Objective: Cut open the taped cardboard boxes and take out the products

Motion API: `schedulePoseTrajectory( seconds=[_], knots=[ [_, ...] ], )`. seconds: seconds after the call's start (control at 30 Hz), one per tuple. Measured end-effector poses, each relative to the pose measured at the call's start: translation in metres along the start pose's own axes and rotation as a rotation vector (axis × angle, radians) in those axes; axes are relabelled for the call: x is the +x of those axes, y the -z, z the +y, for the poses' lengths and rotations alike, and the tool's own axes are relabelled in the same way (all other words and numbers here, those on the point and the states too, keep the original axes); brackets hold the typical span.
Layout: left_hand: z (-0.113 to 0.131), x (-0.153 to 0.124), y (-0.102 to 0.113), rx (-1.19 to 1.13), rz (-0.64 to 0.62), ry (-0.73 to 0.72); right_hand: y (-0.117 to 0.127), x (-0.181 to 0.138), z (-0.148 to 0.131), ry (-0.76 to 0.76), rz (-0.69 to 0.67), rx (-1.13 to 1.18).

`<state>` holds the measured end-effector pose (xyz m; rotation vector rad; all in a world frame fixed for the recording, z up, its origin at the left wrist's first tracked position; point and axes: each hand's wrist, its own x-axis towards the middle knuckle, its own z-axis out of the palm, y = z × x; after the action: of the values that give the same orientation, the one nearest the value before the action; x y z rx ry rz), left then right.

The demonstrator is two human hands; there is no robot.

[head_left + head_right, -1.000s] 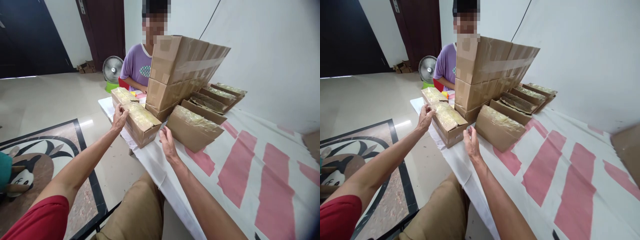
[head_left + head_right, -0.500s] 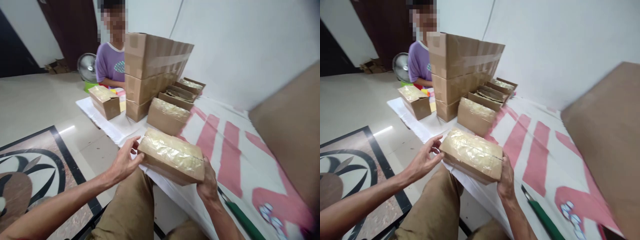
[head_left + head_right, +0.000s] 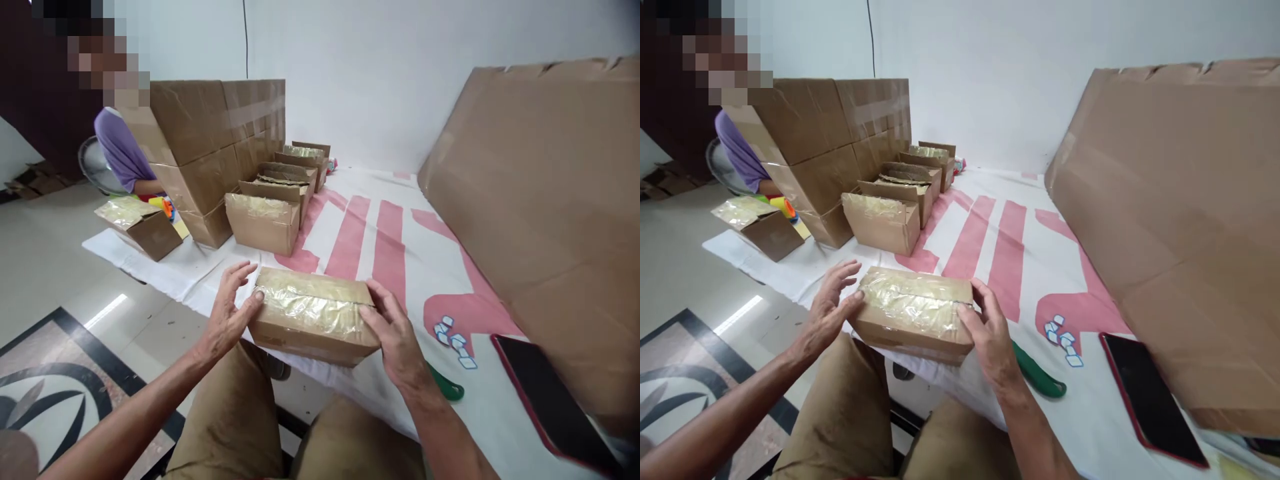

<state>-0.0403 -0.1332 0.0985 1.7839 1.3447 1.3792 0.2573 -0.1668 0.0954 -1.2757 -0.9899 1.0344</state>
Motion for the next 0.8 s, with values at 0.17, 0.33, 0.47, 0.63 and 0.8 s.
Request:
schedulePoseTrajectory(
  seconds=[0.17,0.33,0.47,0.63,0.8],
  knots=[
    [-0.009,0.000,-0.017,-0.103,-0.053,0.103,-0.006,0.001,0.014,-0.002,-0.037,0.000],
    [-0.008,-0.004,-0.016,-0.139,-0.010,0.140,0.027,0.000,0.022,0.092,0.044,-0.109],
    [-0.007,-0.005,-0.019,-0.214,0.022,0.193,0.089,-0.008,0.035,0.172,0.129,-0.593],
    [-0.006,-0.007,-0.029,-0.318,0.094,0.272,0.125,-0.020,0.058,0.249,-0.018,-1.270],
    [-0.013,-0.007,-0.033,-0.415,0.047,0.248,0.113,-0.017,0.073,0.402,-0.052,-1.367]
  ],
)
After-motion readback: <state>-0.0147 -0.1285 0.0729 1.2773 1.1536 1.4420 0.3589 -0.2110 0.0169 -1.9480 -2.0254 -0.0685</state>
